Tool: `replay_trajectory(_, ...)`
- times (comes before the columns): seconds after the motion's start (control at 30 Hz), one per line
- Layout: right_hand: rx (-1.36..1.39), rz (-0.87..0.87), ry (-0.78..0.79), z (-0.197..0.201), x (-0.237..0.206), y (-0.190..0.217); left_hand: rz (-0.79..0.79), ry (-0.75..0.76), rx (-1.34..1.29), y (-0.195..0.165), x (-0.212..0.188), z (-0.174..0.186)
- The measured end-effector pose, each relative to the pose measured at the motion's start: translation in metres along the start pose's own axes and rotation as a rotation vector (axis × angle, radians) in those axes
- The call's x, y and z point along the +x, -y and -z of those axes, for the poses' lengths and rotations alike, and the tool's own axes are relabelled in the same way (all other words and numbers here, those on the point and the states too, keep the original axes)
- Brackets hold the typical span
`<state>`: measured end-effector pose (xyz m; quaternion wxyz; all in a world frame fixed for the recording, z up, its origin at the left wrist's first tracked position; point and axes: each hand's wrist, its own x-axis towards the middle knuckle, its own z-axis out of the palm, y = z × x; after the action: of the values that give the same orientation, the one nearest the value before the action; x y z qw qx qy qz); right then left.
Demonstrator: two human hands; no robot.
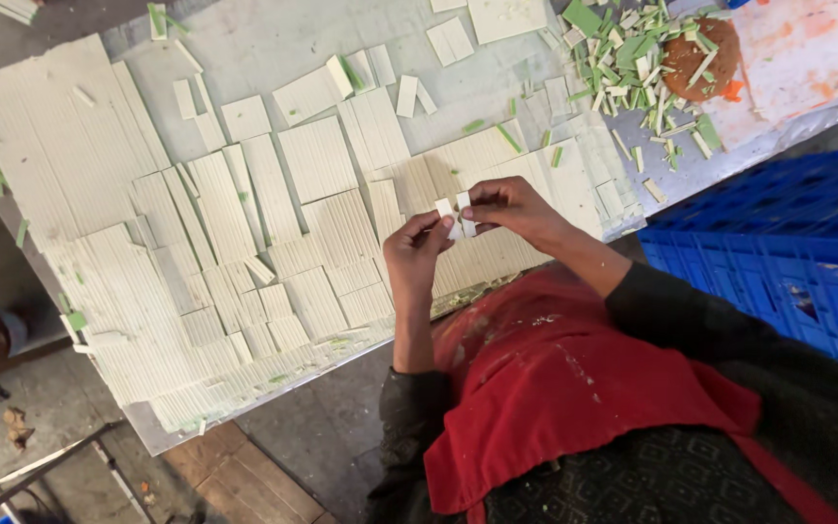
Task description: The person picks up small bundles of match splints and places them onto a slotted tray, arranging them into rows, while other workers at the same table sort and handle splints and blue crates hold finished bundles.
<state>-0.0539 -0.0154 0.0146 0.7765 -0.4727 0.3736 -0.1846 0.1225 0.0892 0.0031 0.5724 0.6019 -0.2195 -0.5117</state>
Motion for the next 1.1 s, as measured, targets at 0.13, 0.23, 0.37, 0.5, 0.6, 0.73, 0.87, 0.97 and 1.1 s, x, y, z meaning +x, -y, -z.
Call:
replay_trajectory(0.13, 0.07, 0.024, 0.036, -0.011, 0.004, 0.002, -0.06, -0.022, 0.182, -0.011, -0.004, 0.006)
replay_trajectory(0.23, 0.034, 0.143, 0.06, -0.015, 0.009, 0.0, -0.168, -0.021, 0.271, -0.012, -0.005, 0.006)
replay_trajectory(0.37, -0.088, 0.156, 0.041, -0.009, 0.014, -0.006, -0.119, 0.027, 0.149, 0.001, 0.004, 0.009)
replay_trajectory(0.5, -0.007, 0.065, 0.061, -0.007, 0.018, -0.013, -0.026, 0.065, 0.031, 0.022, 0.005, 0.021)
replay_trajectory(0.6, -0.027, 0.05, 0.052, -0.013, 0.025, -0.011, -0.031, 0.092, -0.052, 0.023, 0.013, 0.026)
replay_trajectory(0.73, -0.027, 0.066, 0.063, -0.02, 0.037, -0.001, -0.098, 0.079, 0.016, 0.002, 0.018, 0.028)
replay_trajectory(0.87, -0.071, 0.021, 0.047, -0.019, 0.04, 0.005, -0.083, 0.108, -0.004, -0.013, 0.015, 0.024)
replay_trajectory(0.97, -0.023, -0.042, 0.001, -0.019, 0.036, 0.003, -0.074, 0.084, -0.021, -0.016, 0.014, 0.022)
replay_trajectory(1.1, -0.008, -0.019, -0.002, -0.022, 0.029, 0.0, -0.071, 0.075, 0.002, -0.013, 0.012, 0.022)
